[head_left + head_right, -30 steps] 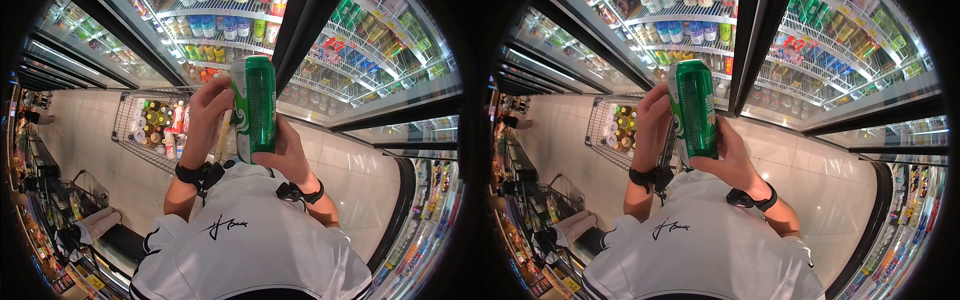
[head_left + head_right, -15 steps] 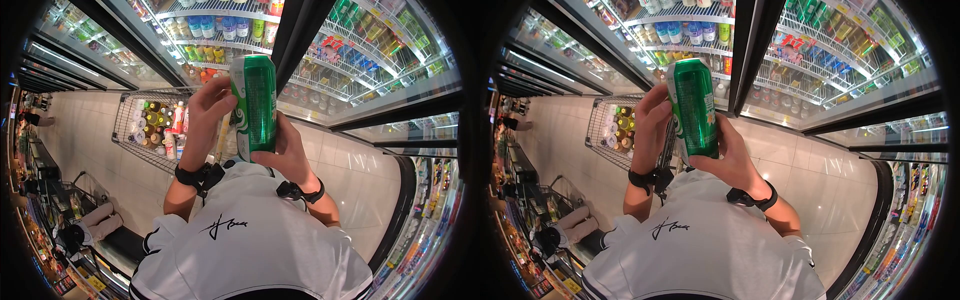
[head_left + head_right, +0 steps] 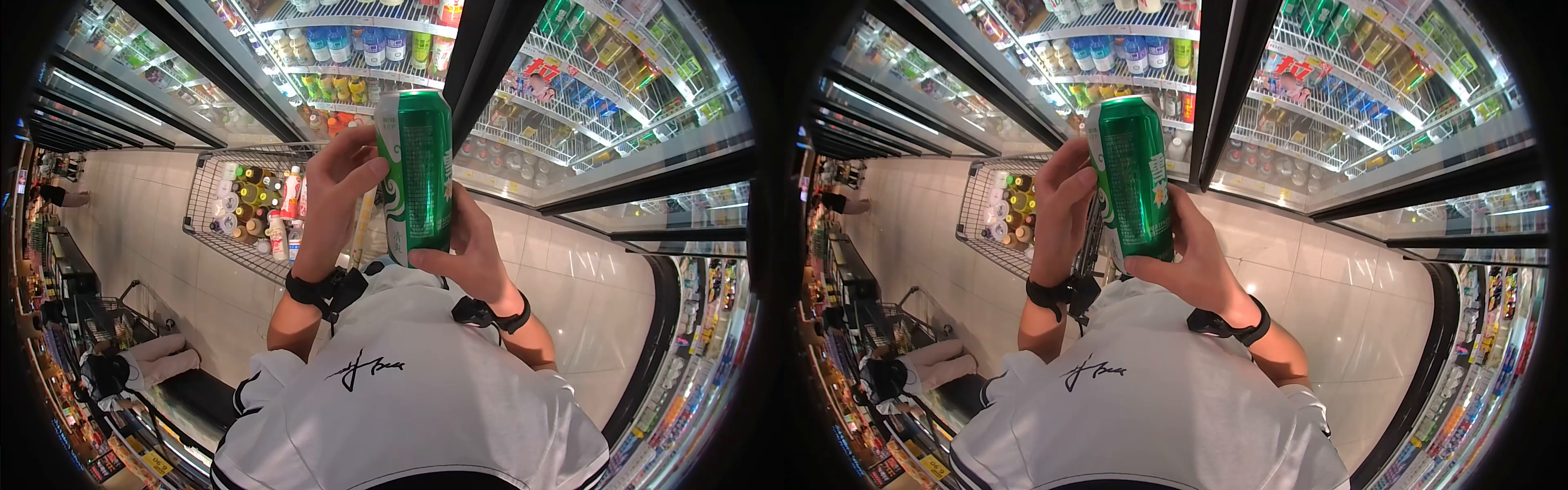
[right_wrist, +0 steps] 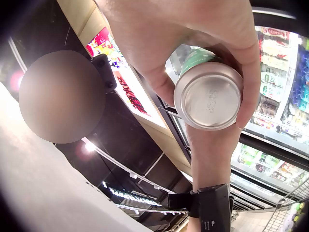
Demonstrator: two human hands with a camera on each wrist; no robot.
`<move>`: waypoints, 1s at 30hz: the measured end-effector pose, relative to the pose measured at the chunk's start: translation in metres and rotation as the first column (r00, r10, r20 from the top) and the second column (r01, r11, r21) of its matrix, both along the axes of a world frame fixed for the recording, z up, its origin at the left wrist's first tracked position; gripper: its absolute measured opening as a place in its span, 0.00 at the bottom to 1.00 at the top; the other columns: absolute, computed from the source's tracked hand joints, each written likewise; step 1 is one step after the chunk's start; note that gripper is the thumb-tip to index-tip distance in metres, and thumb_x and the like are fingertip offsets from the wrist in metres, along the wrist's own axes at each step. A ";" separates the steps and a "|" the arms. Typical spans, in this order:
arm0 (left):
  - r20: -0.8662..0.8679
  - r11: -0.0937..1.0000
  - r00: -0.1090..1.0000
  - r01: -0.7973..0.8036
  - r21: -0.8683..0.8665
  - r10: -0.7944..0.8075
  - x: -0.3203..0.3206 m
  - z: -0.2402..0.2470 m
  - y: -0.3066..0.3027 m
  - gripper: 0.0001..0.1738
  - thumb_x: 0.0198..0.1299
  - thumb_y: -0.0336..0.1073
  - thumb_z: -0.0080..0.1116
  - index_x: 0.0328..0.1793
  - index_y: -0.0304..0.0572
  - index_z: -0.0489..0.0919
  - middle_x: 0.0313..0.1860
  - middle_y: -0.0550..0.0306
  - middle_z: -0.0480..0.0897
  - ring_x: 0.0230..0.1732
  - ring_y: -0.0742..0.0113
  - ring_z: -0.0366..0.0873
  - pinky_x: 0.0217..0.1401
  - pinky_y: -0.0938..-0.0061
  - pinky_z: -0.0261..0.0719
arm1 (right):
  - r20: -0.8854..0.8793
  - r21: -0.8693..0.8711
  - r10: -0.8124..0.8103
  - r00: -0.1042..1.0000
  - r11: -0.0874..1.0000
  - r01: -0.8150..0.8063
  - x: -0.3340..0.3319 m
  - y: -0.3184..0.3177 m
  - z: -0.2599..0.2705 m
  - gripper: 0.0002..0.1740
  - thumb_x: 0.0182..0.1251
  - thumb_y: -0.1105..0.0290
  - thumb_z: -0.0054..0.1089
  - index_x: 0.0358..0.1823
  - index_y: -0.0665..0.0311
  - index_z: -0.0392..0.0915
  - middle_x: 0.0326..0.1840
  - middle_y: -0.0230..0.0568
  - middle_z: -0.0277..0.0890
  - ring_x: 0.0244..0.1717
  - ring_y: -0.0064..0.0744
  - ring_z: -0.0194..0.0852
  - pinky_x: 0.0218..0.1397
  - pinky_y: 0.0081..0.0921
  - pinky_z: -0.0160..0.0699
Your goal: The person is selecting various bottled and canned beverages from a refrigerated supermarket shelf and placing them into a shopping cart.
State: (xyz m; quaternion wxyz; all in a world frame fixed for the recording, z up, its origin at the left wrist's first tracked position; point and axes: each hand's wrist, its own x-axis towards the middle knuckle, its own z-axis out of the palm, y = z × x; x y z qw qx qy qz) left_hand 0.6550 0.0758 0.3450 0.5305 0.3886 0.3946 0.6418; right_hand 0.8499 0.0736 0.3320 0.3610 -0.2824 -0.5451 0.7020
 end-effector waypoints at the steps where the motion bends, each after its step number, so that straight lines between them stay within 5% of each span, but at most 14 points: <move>1: 0.004 1.000 1.000 -0.005 -0.003 0.005 0.000 0.000 0.000 0.24 0.59 0.32 0.65 0.61 0.29 0.77 0.50 0.56 0.83 0.52 0.72 0.78 0.57 0.74 0.75 | 0.004 0.000 0.002 1.000 1.000 -0.002 0.000 0.000 0.000 0.48 0.52 0.73 0.75 0.73 0.72 0.57 0.62 0.42 0.71 0.62 0.32 0.73 0.68 0.32 0.71; 30: 0.042 1.000 0.999 0.006 0.003 -0.006 -0.002 -0.004 -0.002 0.21 0.61 0.32 0.65 0.59 0.30 0.78 0.50 0.55 0.83 0.52 0.71 0.78 0.59 0.73 0.74 | -0.020 -0.022 0.007 1.000 1.000 -0.008 -0.001 -0.001 0.001 0.49 0.53 0.73 0.76 0.74 0.73 0.56 0.63 0.44 0.70 0.64 0.32 0.73 0.70 0.33 0.71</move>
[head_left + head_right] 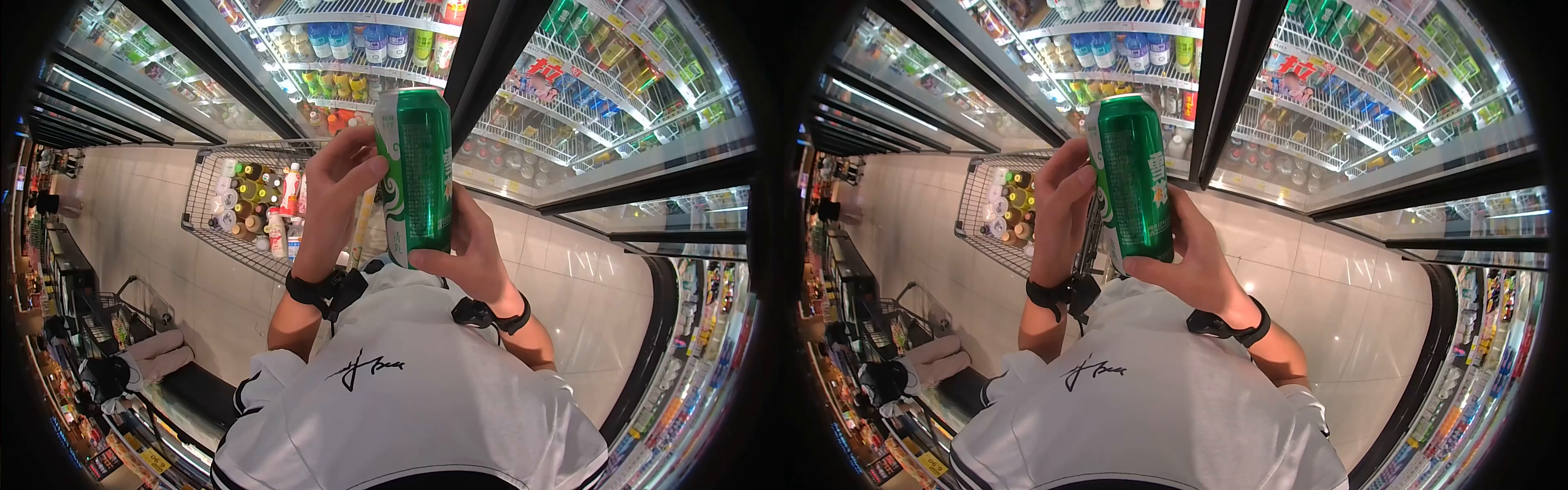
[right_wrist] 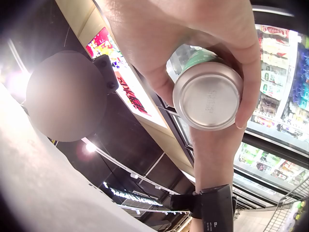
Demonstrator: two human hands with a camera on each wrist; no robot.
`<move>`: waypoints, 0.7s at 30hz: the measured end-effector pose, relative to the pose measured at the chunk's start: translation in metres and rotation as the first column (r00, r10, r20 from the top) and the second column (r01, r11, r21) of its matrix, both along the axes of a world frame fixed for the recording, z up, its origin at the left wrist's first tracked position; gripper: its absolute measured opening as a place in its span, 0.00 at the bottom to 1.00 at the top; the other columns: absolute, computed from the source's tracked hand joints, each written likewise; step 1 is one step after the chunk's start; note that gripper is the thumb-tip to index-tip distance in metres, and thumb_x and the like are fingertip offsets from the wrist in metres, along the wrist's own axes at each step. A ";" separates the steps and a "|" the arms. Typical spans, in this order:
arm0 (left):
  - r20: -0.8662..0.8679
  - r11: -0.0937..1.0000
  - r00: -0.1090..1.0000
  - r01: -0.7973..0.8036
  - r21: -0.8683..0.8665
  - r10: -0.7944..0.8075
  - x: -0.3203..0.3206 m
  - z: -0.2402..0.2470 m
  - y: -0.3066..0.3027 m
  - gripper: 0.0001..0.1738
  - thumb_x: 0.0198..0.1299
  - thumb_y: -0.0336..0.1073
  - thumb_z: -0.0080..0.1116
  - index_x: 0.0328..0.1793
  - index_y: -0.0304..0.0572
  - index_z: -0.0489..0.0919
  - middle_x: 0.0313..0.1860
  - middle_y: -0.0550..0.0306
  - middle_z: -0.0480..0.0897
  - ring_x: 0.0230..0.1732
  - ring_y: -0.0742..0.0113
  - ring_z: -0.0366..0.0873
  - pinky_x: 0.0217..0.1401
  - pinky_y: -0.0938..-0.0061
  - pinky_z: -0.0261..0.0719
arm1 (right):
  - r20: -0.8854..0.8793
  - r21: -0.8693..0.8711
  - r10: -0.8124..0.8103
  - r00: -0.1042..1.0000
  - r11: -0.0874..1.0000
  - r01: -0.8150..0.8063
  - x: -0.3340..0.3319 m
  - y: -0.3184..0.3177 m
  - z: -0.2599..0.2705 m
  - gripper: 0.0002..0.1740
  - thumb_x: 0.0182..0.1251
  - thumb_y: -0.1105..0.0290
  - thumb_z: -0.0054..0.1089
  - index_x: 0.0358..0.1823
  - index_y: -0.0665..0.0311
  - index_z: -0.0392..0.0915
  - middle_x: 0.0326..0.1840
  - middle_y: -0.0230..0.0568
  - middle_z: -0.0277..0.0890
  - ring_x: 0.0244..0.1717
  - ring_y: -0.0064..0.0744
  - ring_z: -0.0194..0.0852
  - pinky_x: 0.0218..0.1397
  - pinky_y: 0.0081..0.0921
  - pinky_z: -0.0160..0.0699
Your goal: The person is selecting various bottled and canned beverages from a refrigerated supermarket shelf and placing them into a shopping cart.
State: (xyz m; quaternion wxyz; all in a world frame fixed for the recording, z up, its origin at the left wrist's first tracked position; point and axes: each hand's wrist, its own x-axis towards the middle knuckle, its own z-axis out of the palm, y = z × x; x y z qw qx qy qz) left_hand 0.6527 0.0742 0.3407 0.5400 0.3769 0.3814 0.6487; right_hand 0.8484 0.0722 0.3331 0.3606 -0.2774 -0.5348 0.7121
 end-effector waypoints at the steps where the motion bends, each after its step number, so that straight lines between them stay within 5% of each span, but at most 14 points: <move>1: 0.002 1.000 1.000 -0.001 -0.003 0.001 0.000 0.000 0.000 0.21 0.61 0.32 0.65 0.59 0.30 0.78 0.50 0.55 0.83 0.53 0.71 0.78 0.59 0.73 0.74 | 0.007 -0.006 0.000 1.000 1.000 0.000 0.000 0.000 0.000 0.49 0.53 0.73 0.76 0.74 0.74 0.56 0.63 0.44 0.70 0.64 0.32 0.72 0.70 0.33 0.71; 12: 0.014 1.000 1.000 -0.002 -0.027 0.002 -0.001 0.000 -0.001 0.21 0.62 0.31 0.64 0.60 0.29 0.78 0.51 0.54 0.84 0.53 0.70 0.79 0.60 0.73 0.74 | 0.043 0.047 -0.021 0.999 0.999 0.019 -0.002 0.000 -0.001 0.49 0.52 0.71 0.77 0.73 0.72 0.57 0.63 0.44 0.70 0.63 0.31 0.73 0.67 0.32 0.72; 17: 0.033 0.999 0.999 -0.019 -0.044 0.020 0.005 0.002 0.000 0.23 0.62 0.28 0.63 0.63 0.29 0.76 0.54 0.51 0.84 0.54 0.69 0.80 0.60 0.73 0.75 | 0.130 0.194 -0.211 0.969 0.964 0.183 -0.009 -0.004 0.007 0.50 0.51 0.70 0.78 0.72 0.71 0.55 0.59 0.46 0.69 0.58 0.31 0.75 0.58 0.31 0.78; 21: 0.064 0.999 0.998 0.015 -0.048 -0.012 0.009 0.010 -0.001 0.28 0.62 0.26 0.63 0.68 0.29 0.71 0.56 0.49 0.84 0.56 0.67 0.81 0.60 0.72 0.77 | 0.121 0.111 -0.240 0.963 0.967 0.228 -0.013 -0.007 0.007 0.51 0.51 0.70 0.77 0.72 0.73 0.53 0.57 0.47 0.68 0.56 0.33 0.75 0.53 0.32 0.80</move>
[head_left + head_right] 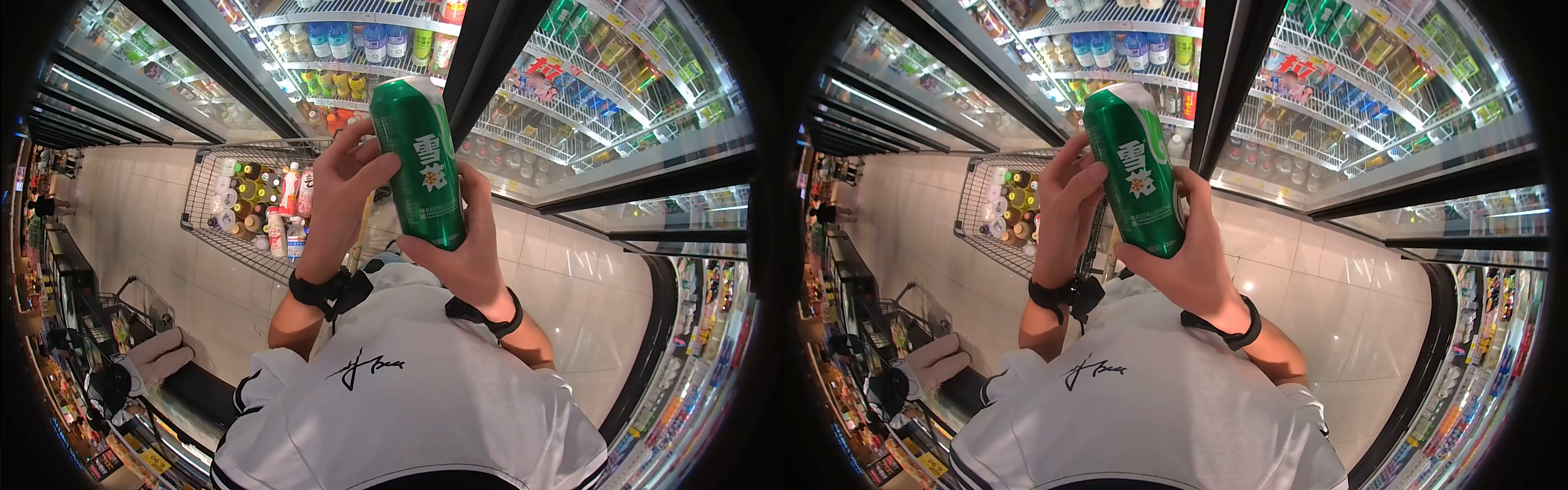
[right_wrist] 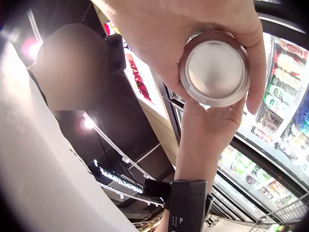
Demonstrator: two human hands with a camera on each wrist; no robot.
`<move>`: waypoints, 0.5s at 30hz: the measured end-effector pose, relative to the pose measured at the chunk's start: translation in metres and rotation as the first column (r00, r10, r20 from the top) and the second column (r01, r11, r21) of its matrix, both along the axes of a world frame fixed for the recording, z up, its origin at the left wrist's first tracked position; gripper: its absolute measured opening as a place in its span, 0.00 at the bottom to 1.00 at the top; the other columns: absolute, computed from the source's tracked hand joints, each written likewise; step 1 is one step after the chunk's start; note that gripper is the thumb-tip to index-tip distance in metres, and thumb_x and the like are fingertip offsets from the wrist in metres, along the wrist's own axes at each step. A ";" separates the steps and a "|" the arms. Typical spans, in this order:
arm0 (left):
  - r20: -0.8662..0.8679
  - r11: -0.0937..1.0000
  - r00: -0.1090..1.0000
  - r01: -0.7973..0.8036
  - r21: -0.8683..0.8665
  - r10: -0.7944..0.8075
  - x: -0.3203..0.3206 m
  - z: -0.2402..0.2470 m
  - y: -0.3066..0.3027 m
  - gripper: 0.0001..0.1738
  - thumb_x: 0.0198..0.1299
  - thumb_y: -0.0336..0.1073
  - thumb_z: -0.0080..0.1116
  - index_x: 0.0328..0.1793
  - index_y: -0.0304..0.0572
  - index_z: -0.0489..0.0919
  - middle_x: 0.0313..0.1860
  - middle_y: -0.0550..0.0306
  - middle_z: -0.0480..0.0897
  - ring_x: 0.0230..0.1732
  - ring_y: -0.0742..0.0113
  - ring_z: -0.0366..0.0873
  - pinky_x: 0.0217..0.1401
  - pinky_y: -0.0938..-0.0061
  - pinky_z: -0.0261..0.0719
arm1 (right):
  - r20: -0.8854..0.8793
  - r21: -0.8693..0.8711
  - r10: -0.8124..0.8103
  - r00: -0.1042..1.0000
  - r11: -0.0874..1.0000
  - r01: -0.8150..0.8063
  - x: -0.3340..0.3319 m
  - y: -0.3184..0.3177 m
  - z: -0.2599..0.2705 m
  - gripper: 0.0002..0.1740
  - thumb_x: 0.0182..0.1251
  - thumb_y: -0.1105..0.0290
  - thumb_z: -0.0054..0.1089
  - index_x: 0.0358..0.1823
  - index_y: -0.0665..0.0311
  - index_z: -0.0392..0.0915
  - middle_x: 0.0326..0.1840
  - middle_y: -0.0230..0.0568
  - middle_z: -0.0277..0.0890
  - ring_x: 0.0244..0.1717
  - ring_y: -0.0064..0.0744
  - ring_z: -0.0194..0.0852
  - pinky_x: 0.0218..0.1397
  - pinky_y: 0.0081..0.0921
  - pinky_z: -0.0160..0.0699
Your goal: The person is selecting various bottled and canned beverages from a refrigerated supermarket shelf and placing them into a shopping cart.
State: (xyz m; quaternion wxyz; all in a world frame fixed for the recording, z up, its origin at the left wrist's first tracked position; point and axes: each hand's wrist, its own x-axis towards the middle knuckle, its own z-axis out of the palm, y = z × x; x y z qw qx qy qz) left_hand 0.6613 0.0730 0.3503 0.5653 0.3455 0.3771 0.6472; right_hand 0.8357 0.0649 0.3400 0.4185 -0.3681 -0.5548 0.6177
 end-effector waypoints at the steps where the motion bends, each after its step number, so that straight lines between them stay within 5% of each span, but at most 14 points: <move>1: -0.006 1.000 1.000 0.002 -0.002 -0.002 0.001 0.002 0.000 0.29 0.62 0.26 0.63 0.69 0.29 0.70 0.55 0.49 0.84 0.56 0.66 0.81 0.60 0.71 0.78 | 0.058 0.139 -0.046 0.997 0.990 0.038 -0.001 0.000 -0.007 0.52 0.50 0.69 0.78 0.72 0.72 0.53 0.58 0.48 0.67 0.55 0.35 0.76 0.52 0.33 0.81; 5: 0.059 0.999 0.998 -0.006 -0.052 0.009 0.011 0.007 0.001 0.30 0.61 0.26 0.63 0.69 0.30 0.69 0.56 0.46 0.83 0.57 0.62 0.82 0.60 0.69 0.80 | 0.161 0.396 -0.151 0.975 0.915 0.076 -0.005 -0.003 -0.006 0.55 0.46 0.69 0.82 0.73 0.68 0.54 0.65 0.51 0.61 0.56 0.42 0.76 0.52 0.36 0.82; 7: 0.210 0.990 0.971 0.129 -0.057 -0.114 0.017 0.009 0.006 0.30 0.60 0.30 0.64 0.68 0.31 0.69 0.59 0.44 0.81 0.57 0.58 0.83 0.60 0.67 0.82 | 0.217 0.466 -0.134 0.967 0.884 0.018 -0.001 -0.004 0.001 0.56 0.44 0.69 0.83 0.74 0.66 0.54 0.67 0.50 0.59 0.57 0.43 0.75 0.53 0.36 0.81; 8: 0.199 0.979 0.963 0.195 -0.061 -0.180 0.015 0.004 0.007 0.32 0.64 0.41 0.61 0.70 0.31 0.68 0.62 0.42 0.79 0.59 0.55 0.82 0.61 0.65 0.82 | 0.273 0.532 -0.123 0.954 0.846 -0.042 0.001 -0.003 0.003 0.58 0.43 0.69 0.83 0.74 0.64 0.54 0.69 0.49 0.57 0.58 0.44 0.74 0.54 0.36 0.81; 9: 0.198 0.978 0.963 0.199 -0.058 -0.185 0.012 -0.003 0.009 0.32 0.64 0.41 0.61 0.70 0.31 0.68 0.62 0.42 0.79 0.59 0.55 0.82 0.61 0.65 0.82 | 0.271 0.534 -0.129 0.954 0.845 -0.038 0.003 -0.002 0.003 0.58 0.43 0.69 0.83 0.74 0.64 0.54 0.69 0.49 0.57 0.58 0.44 0.74 0.54 0.36 0.81; 11: 0.508 0.920 0.792 0.391 0.002 -0.338 0.009 -0.012 0.010 0.36 0.67 0.51 0.53 0.72 0.30 0.67 0.64 0.41 0.78 0.62 0.55 0.80 0.63 0.64 0.81 | 0.081 0.366 0.060 0.995 0.927 -0.086 0.008 0.002 0.001 0.60 0.42 0.70 0.84 0.76 0.62 0.52 0.70 0.47 0.56 0.63 0.46 0.71 0.56 0.37 0.80; 12: 0.446 0.942 0.842 0.334 0.010 -0.303 0.012 -0.012 0.011 0.39 0.69 0.57 0.47 0.74 0.31 0.65 0.66 0.41 0.77 0.64 0.55 0.78 0.65 0.62 0.80 | 0.030 0.283 0.099 0.995 0.954 -0.104 0.008 0.003 -0.002 0.61 0.43 0.70 0.83 0.77 0.60 0.50 0.72 0.47 0.55 0.65 0.45 0.69 0.57 0.39 0.79; 15: 0.319 0.972 0.918 0.217 0.088 -0.233 0.021 -0.002 0.017 0.48 0.65 0.65 0.50 0.78 0.32 0.60 0.70 0.37 0.72 0.68 0.49 0.75 0.66 0.55 0.79 | -0.063 0.213 0.082 0.995 0.975 -0.067 0.003 0.007 -0.009 0.61 0.43 0.71 0.83 0.78 0.60 0.50 0.72 0.47 0.56 0.64 0.45 0.70 0.59 0.41 0.78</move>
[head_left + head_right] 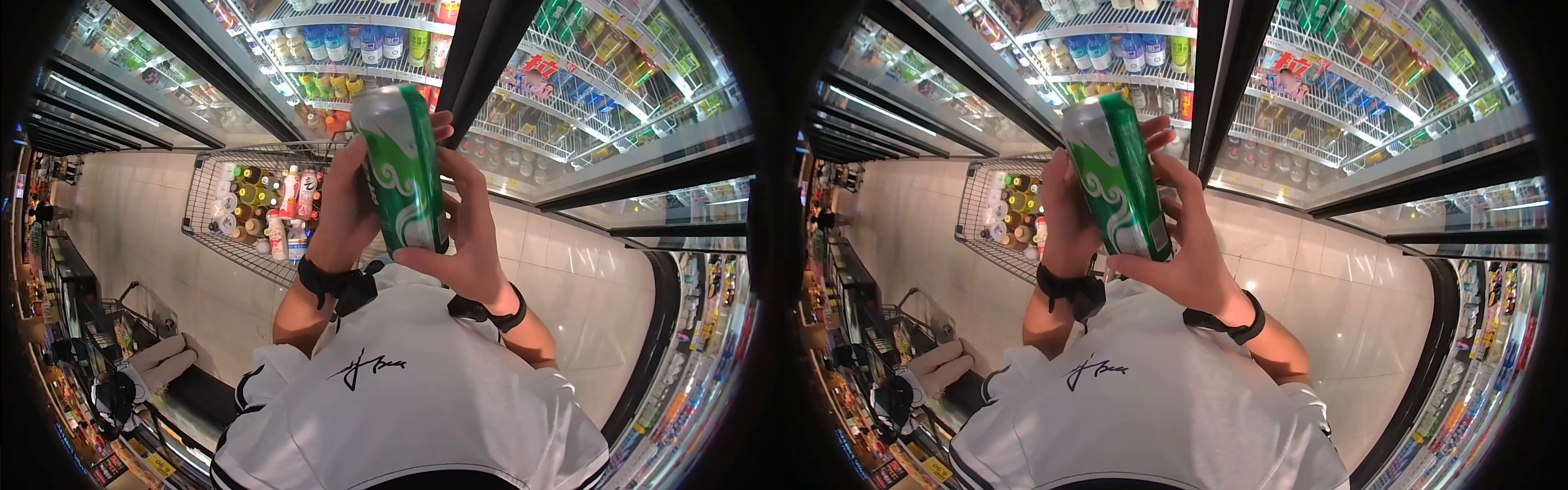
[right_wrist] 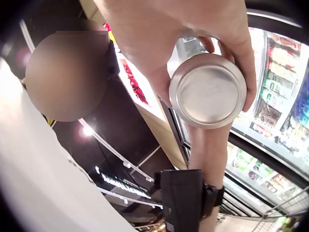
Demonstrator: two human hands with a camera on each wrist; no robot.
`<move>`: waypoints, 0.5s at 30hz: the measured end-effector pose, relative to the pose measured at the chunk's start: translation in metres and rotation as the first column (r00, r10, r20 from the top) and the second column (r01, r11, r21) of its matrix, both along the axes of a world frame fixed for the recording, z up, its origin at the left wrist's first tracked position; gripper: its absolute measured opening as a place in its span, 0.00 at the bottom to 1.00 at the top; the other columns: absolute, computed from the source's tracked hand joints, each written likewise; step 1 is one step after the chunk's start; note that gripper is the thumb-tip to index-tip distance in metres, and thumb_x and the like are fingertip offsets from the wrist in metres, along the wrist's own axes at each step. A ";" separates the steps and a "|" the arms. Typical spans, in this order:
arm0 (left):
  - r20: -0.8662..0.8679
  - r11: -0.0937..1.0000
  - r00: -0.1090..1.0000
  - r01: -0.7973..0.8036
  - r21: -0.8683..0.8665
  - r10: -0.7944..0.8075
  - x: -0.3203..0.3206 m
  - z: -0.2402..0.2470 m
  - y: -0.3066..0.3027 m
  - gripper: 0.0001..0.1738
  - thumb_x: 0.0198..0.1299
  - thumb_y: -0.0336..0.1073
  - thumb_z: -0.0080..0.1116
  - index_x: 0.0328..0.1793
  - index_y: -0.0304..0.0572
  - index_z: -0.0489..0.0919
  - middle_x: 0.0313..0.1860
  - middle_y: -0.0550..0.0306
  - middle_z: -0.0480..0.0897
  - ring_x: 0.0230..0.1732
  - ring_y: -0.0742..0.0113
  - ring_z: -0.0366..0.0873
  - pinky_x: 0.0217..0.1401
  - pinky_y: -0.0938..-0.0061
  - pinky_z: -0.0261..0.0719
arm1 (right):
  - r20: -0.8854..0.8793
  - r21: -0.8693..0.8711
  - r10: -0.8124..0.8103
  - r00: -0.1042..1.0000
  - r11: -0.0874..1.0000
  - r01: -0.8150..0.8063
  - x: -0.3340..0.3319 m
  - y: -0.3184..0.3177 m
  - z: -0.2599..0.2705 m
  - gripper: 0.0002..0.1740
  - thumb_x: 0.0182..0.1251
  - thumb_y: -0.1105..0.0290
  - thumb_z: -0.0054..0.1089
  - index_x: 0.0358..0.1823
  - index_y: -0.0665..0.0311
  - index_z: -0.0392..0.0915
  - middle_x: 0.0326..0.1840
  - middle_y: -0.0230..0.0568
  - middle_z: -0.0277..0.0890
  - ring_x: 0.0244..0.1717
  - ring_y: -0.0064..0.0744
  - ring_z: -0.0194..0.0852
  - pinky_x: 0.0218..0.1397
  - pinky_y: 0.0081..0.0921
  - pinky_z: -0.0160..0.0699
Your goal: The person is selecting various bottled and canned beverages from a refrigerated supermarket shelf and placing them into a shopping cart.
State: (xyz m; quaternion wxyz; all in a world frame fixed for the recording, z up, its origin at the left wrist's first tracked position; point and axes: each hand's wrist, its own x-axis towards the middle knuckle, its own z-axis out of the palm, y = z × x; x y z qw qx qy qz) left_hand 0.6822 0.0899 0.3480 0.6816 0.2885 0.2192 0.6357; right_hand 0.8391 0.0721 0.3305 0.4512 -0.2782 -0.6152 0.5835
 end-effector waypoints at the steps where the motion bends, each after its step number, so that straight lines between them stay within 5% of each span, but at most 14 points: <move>1: 0.000 1.000 1.000 -0.001 0.001 0.001 0.002 -0.001 0.000 0.48 0.65 0.65 0.50 0.78 0.32 0.60 0.70 0.37 0.72 0.68 0.49 0.75 0.66 0.55 0.79 | 0.000 0.001 0.001 1.000 1.000 -0.001 -0.002 -0.002 0.000 0.61 0.43 0.71 0.83 0.78 0.60 0.50 0.72 0.47 0.56 0.64 0.45 0.70 0.59 0.41 0.78; 3: -0.359 0.996 0.931 -0.043 0.080 0.069 0.004 -0.004 -0.003 0.43 0.67 0.61 0.52 0.76 0.34 0.63 0.66 0.40 0.75 0.65 0.55 0.77 0.64 0.63 0.80 | 0.008 0.111 -0.136 0.991 0.985 0.134 -0.008 -0.008 0.001 0.61 0.42 0.72 0.82 0.77 0.61 0.50 0.69 0.48 0.60 0.60 0.45 0.72 0.58 0.41 0.77; 7: -0.399 0.972 0.889 -0.233 0.031 0.226 0.007 -0.006 0.001 0.25 0.69 0.45 0.60 0.62 0.34 0.71 0.55 0.53 0.79 0.55 0.69 0.78 0.61 0.73 0.75 | 0.232 0.294 -0.392 0.890 0.901 0.320 -0.008 -0.007 0.000 0.61 0.40 0.72 0.83 0.76 0.63 0.52 0.65 0.53 0.64 0.60 0.50 0.72 0.57 0.39 0.77; 10: -0.451 0.958 0.851 -0.285 0.032 0.268 0.004 -0.009 0.003 0.19 0.72 0.46 0.56 0.54 0.37 0.72 0.46 0.58 0.79 0.47 0.73 0.79 0.54 0.75 0.79 | 0.332 0.365 -0.326 0.885 0.910 0.198 -0.001 -0.003 0.002 0.68 0.39 0.69 0.86 0.80 0.63 0.46 0.76 0.46 0.54 0.64 0.42 0.71 0.54 0.38 0.83; 15: -0.126 0.957 0.990 -0.103 -0.273 0.070 -0.003 -0.008 0.002 0.29 0.75 0.59 0.46 0.58 0.38 0.77 0.43 0.57 0.84 0.38 0.75 0.84 0.39 0.78 0.85 | 0.227 0.244 -0.084 0.970 0.969 0.026 0.007 -0.001 0.010 0.71 0.38 0.67 0.87 0.82 0.62 0.43 0.79 0.46 0.47 0.67 0.44 0.68 0.57 0.41 0.82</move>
